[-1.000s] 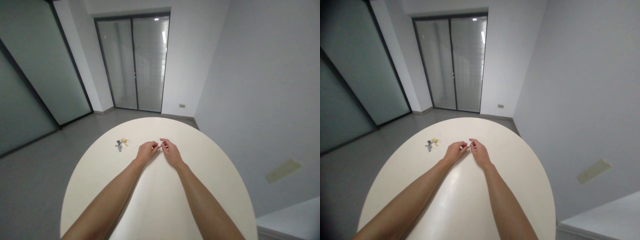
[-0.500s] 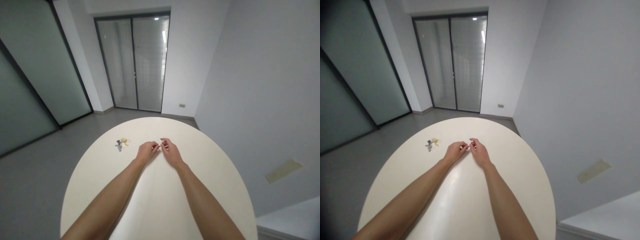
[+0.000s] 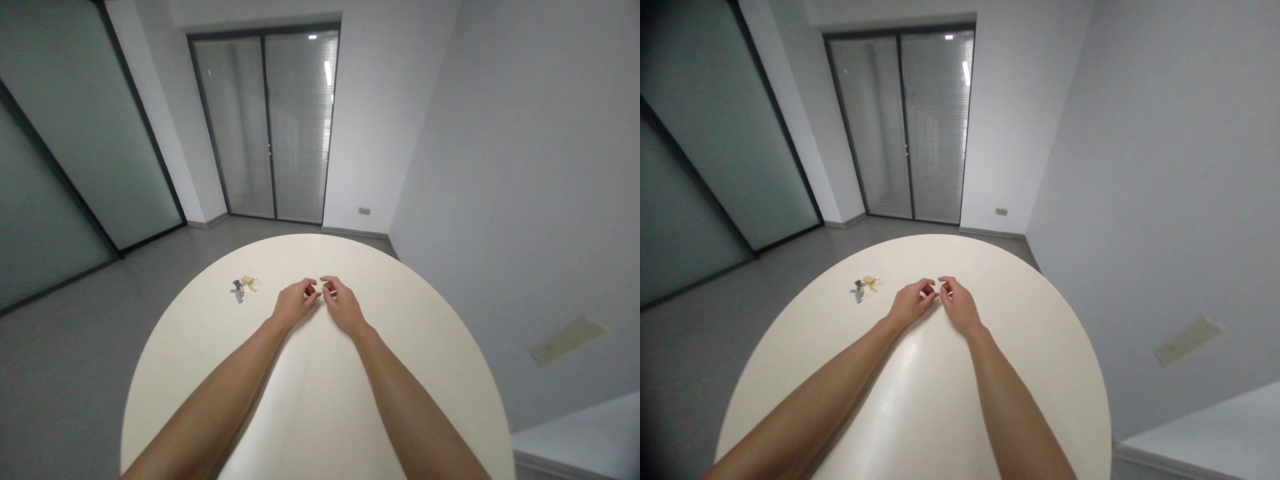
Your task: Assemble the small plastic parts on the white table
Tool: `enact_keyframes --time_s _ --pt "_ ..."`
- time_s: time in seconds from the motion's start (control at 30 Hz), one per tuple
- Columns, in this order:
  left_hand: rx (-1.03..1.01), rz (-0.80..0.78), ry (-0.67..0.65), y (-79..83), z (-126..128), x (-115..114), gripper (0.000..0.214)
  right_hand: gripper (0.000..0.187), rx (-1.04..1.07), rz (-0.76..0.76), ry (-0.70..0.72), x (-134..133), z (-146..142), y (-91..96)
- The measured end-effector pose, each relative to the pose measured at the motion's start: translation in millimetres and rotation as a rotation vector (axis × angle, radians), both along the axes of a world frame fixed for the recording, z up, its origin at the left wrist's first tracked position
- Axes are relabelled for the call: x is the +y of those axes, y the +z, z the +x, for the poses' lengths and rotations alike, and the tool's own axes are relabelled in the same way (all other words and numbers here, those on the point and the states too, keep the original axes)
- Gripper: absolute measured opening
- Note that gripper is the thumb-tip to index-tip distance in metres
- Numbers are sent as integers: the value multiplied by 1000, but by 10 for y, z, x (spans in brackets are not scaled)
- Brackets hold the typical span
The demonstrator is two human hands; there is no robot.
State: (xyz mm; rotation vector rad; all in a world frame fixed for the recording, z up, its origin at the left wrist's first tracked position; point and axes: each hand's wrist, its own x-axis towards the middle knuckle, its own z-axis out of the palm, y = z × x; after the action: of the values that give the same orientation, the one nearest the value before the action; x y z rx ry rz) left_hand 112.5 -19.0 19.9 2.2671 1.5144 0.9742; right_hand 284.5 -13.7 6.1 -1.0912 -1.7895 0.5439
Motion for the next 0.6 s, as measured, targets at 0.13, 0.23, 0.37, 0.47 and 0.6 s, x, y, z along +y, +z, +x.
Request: enact_keyframes --time_s 0.13,0.23,0.37,0.47,0.6 --pt "-37 4 -7 -8 1 0 36 31 -12 8 9 -7 -2 11" --pt "-34 3 -13 -14 0 5 34 32 -8 -10 -12 -2 2 -2" --pt "-32 2 -3 -19 -3 11 32 30 10 -22 -19 6 7 -18" --pt "-32 4 -1 -21 -6 14 31 28 8 -23 -17 8 8 -22" --pt "-14 0 9 -21 -7 17 27 27 3 -24 -28 17 7 -35"
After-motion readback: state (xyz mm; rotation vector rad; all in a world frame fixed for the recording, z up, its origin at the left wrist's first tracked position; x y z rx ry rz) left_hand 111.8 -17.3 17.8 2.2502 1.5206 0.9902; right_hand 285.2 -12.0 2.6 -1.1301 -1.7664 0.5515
